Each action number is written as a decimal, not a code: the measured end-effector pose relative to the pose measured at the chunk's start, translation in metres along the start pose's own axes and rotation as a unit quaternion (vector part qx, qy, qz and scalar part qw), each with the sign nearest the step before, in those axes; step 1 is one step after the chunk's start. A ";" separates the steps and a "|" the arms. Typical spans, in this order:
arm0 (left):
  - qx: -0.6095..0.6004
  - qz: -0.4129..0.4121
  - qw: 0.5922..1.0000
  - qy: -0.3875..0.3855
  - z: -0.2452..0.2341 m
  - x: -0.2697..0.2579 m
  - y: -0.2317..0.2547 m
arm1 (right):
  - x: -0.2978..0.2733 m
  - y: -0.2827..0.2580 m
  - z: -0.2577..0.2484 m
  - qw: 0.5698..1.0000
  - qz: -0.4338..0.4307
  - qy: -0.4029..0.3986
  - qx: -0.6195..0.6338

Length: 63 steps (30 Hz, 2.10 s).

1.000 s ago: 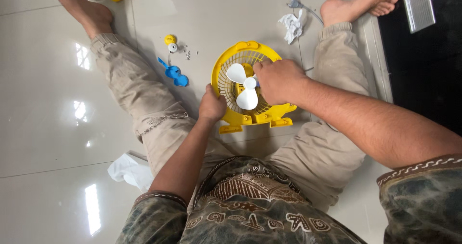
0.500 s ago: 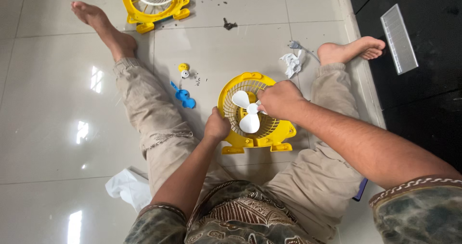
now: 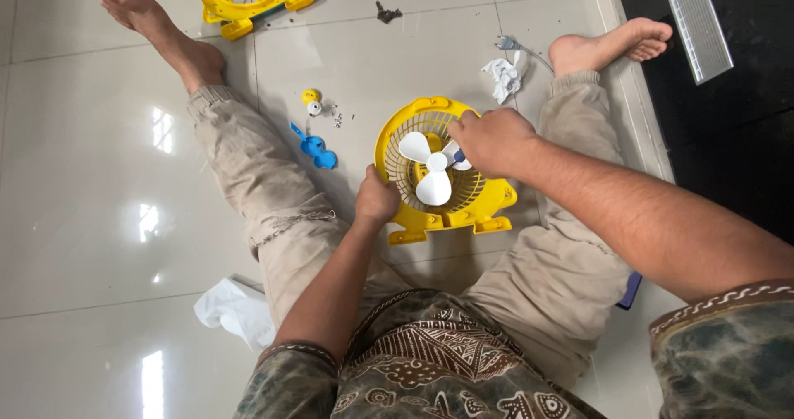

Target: The person sits on the floor and assembles a yellow electric fan. They use a screwdriver to tighten the fan blade hub, then attach the front grille and secure it with screws.

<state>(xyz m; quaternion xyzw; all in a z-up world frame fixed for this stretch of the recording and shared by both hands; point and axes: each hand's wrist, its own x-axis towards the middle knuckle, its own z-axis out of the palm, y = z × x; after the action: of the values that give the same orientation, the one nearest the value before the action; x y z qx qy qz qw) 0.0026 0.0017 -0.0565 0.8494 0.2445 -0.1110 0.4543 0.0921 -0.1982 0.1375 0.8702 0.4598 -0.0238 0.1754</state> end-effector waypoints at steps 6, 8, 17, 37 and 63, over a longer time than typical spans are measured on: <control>0.001 -0.011 1.000 -0.007 -0.002 -0.007 0.009 | -0.002 -0.003 0.002 0.983 0.056 -0.174 0.022; 0.010 -0.014 1.000 -0.007 -0.004 -0.008 0.011 | -0.002 0.000 0.004 0.992 0.026 -0.103 0.061; -0.017 -0.011 1.000 -0.001 -0.003 -0.015 0.014 | -0.005 -0.006 0.018 0.984 0.040 -0.135 0.110; -0.018 -0.005 1.000 0.011 -0.005 -0.010 0.007 | 0.000 -0.001 0.018 0.991 -0.021 -0.107 0.083; -0.033 0.004 0.999 0.017 0.000 -0.017 -0.003 | -0.003 -0.007 0.023 0.991 -0.019 -0.092 0.095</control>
<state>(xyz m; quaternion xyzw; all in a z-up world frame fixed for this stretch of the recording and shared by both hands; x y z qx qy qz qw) -0.0136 -0.0026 -0.0516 0.8367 0.2521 -0.0865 0.4785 0.0876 -0.2050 0.1145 0.8683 0.4533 -0.1510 0.1332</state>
